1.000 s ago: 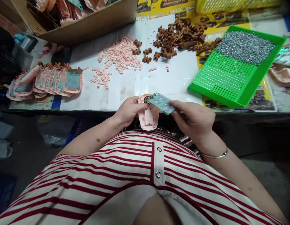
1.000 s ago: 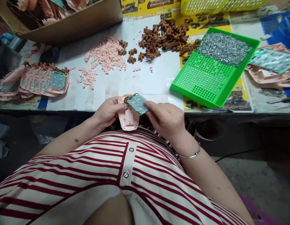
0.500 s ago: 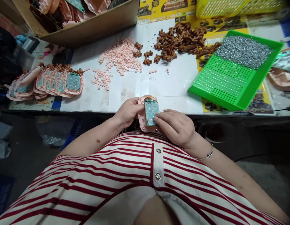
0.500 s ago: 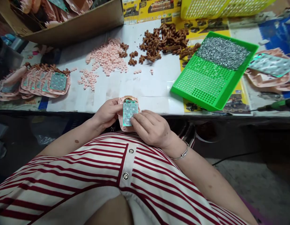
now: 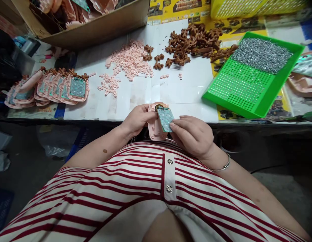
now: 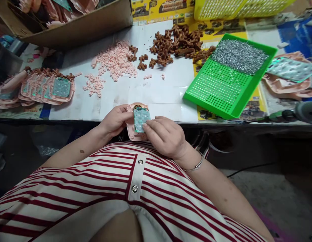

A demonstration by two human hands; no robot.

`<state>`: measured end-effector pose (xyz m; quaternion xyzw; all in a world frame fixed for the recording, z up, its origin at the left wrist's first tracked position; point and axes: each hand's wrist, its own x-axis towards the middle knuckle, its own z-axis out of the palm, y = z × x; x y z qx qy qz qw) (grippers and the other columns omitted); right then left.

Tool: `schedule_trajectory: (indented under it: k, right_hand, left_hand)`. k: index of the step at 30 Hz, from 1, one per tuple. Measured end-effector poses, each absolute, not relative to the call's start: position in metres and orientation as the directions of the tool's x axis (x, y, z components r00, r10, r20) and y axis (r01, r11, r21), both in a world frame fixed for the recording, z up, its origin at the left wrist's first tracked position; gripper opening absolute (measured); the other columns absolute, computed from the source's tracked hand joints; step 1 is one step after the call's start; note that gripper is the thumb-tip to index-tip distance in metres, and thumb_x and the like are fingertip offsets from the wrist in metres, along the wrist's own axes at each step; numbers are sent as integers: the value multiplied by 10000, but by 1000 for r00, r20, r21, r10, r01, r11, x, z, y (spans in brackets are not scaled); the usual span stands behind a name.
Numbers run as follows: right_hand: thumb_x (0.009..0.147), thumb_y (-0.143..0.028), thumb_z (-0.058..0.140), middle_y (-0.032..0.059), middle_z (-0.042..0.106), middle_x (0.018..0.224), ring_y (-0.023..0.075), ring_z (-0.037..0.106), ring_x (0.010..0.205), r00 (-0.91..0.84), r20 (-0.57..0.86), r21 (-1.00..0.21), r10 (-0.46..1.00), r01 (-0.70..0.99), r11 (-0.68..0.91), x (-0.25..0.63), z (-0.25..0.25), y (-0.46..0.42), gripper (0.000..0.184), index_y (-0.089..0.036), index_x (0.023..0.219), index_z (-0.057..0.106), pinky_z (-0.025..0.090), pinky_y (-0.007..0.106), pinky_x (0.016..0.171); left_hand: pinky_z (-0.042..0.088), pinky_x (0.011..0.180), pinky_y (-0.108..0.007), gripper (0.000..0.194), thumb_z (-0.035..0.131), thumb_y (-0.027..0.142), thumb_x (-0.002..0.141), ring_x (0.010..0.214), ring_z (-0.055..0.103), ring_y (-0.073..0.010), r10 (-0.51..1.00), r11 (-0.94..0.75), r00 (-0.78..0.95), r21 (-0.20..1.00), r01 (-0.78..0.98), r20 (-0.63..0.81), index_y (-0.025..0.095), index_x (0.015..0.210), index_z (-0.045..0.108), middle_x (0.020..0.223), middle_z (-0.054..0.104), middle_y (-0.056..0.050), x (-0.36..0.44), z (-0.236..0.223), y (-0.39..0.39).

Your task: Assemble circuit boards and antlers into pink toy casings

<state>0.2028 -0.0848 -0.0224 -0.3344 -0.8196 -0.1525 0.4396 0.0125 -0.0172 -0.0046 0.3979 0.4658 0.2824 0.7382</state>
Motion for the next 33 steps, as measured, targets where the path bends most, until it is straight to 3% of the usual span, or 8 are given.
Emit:
schedule_trajectory:
  k: [4,9,13,19,25,30,33]
  right_hand:
    - [884,-124,667,82,752,890,170,692,806,-290,831,-156,474,697,700,205,-20,-83,178,-149,1057,632,631,314,724]
    - [902,-121,632,50,734,907,163,646,821,-398,809,-59,432,676,734,205,-23,-81,184,-176,1077,633,622,324,774]
    - [863,-91,668,88,734,905,179,641,840,-404,820,-53,406,652,757,205,-25,-81,215,-123,1075,652,618,340,785]
    - [914,-115,601,78,754,897,172,654,819,-450,820,14,353,633,774,205,-21,-82,128,-157,1015,666,638,344,776]
    - [940,-123,568,66,760,870,159,658,802,-490,810,73,323,631,772,205,-20,-82,113,-162,936,674,640,327,772]
    - [933,-121,584,74,748,874,167,644,803,-441,828,19,347,639,769,203,-27,-82,98,-145,960,675,629,332,779]
    - [897,-119,640,88,741,904,179,659,834,-360,834,-112,419,632,767,205,-29,-82,139,-132,1032,671,621,335,764]
  left_hand:
    - [514,747,-254,223,734,177,646,727,647,-139,775,530,428,847,-42,-465,134,864,737,786,706,-14,13,-3,-18]
    - [518,752,-265,188,741,212,666,728,652,-150,760,553,428,833,-29,-489,137,838,730,770,708,-21,12,-1,-18]
    - [521,742,-266,252,751,282,692,758,673,-166,750,565,467,821,-83,-469,130,894,753,817,742,-44,12,1,-18]
    - [510,774,-258,343,772,376,751,830,683,-166,800,460,455,887,-46,-392,149,1008,767,916,767,-50,14,-7,-19]
    - [531,855,-296,349,762,324,763,909,704,-188,809,434,466,899,-63,-358,150,1065,753,1005,770,-73,14,-8,-21]
    - [538,867,-295,307,732,213,709,923,705,-193,793,468,476,880,-78,-380,153,1007,770,994,775,-57,14,-4,-21]
    - [541,842,-296,277,726,208,697,890,704,-198,790,480,463,875,-59,-402,145,963,768,939,772,-52,15,-3,-20]
